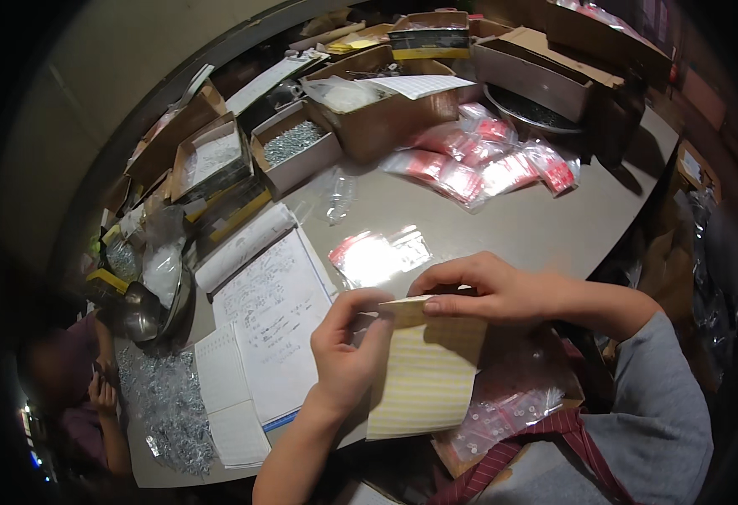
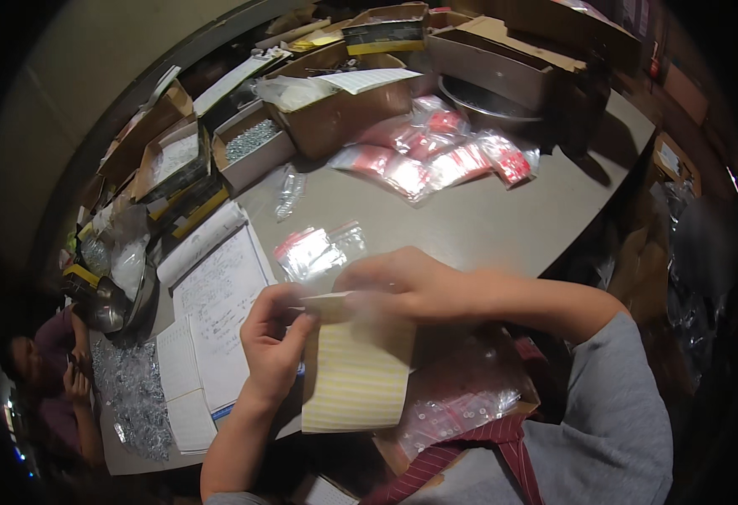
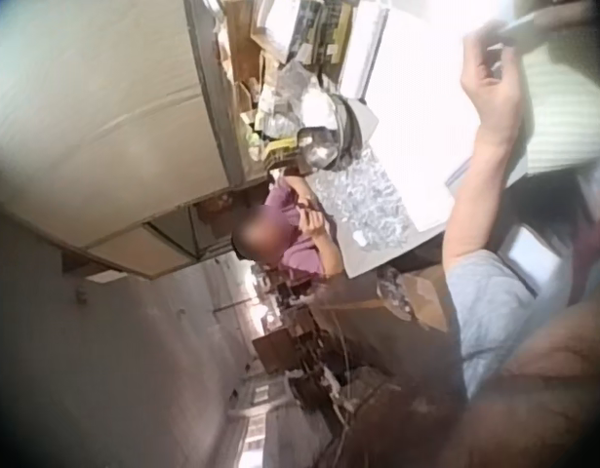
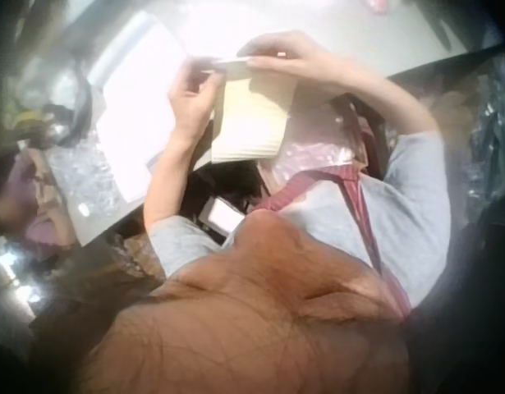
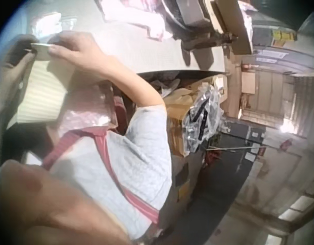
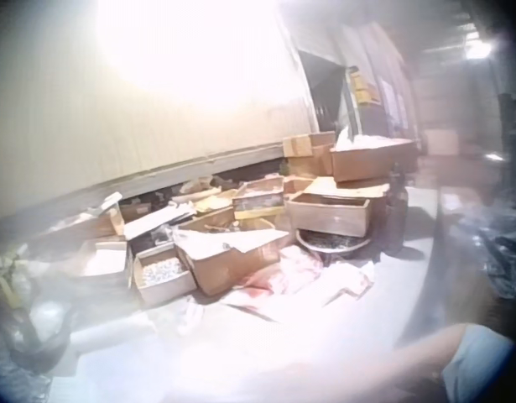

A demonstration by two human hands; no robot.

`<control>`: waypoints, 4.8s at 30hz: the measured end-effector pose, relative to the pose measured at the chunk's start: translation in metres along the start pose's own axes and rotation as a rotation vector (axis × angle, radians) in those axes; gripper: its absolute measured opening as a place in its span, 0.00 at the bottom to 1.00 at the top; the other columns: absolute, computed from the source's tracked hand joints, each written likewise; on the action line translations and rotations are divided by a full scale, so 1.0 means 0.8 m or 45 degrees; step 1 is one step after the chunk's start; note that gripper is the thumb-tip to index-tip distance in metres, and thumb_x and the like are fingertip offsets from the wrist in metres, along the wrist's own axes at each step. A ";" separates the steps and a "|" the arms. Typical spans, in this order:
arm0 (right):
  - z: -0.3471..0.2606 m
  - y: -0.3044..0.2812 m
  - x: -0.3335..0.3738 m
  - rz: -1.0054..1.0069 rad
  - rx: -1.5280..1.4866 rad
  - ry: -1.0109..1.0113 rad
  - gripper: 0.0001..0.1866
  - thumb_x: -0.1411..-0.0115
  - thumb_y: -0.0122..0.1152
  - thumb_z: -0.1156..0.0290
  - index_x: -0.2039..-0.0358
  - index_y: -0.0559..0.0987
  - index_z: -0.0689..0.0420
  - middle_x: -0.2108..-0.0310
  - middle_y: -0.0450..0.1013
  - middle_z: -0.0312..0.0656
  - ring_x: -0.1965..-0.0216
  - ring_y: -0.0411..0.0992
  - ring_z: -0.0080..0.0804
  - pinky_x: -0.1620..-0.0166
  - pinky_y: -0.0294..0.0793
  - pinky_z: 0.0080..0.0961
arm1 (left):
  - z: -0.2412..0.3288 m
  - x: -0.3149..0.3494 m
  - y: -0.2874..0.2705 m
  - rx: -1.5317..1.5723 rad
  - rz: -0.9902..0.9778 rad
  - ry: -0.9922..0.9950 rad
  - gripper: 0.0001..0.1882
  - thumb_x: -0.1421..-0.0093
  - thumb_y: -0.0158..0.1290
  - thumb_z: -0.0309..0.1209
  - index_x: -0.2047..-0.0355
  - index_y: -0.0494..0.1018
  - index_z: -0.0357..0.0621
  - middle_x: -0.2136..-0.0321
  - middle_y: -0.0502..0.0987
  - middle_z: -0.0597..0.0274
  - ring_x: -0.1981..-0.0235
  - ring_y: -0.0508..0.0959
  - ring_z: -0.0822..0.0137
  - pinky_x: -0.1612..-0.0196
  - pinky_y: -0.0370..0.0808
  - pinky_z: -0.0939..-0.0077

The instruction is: The person repeatedly peels small labels from a yellow sheet and sticks them onto clear plastic bags containing red items on a cluttered table. The person handles the label sheet and bags one at a time, placing labeled bags back on the table.

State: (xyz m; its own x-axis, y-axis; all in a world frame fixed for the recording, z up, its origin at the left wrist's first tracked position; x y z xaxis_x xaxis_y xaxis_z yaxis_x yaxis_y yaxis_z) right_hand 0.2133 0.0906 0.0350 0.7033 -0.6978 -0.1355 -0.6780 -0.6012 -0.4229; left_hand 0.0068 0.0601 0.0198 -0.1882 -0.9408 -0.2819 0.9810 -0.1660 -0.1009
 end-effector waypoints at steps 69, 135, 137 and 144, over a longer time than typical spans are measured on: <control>0.036 -0.043 -0.089 0.266 1.140 -0.665 0.10 0.55 0.65 0.76 0.71 0.75 0.56 0.69 0.73 0.43 0.63 0.73 0.43 0.51 0.71 0.36 | -0.032 -0.001 0.008 -0.111 -0.101 -0.243 0.11 0.36 0.58 0.29 0.68 0.74 0.30 0.83 0.70 0.63 0.77 0.64 0.80 0.75 0.65 0.75; 0.036 -0.020 -0.118 0.176 1.039 -0.600 0.08 0.40 0.65 0.76 0.61 0.76 0.60 0.64 0.74 0.46 0.62 0.75 0.43 0.57 0.73 0.37 | -0.028 0.002 0.006 -0.234 -0.226 -0.200 0.11 0.34 0.57 0.29 0.55 0.81 0.37 0.76 0.77 0.65 0.74 0.70 0.79 0.70 0.70 0.79; 0.043 -0.013 -0.120 0.117 1.180 -0.709 0.10 0.42 0.66 0.76 0.61 0.76 0.59 0.61 0.74 0.44 0.59 0.75 0.43 0.53 0.73 0.38 | -0.025 0.001 0.006 -0.246 -0.258 -0.261 0.11 0.33 0.57 0.29 0.54 0.82 0.36 0.73 0.80 0.72 0.70 0.71 0.83 0.68 0.71 0.82; 0.049 -0.021 -0.071 -0.024 1.041 -0.669 0.13 0.43 0.65 0.78 0.56 0.79 0.60 0.54 0.75 0.45 0.50 0.74 0.44 0.46 0.72 0.38 | -0.031 0.003 0.006 -0.215 -0.215 -0.261 0.09 0.34 0.55 0.29 0.59 0.79 0.35 0.77 0.77 0.58 0.75 0.70 0.77 0.71 0.70 0.75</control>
State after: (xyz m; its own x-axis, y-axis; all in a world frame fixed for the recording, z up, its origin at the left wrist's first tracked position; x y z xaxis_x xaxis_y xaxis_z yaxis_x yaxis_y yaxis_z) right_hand 0.1930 0.1557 0.0146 0.8526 -0.3092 -0.4212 -0.4475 -0.0159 -0.8942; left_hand 0.0097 0.0641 -0.0048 -0.3171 -0.9470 -0.0511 0.9116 -0.2894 -0.2919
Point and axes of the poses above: each hand's wrist, its own x-axis away from the middle knuckle, its own y-axis out of the palm, z = x × y, the point moved 5 cm from there along -x, towards the middle knuckle
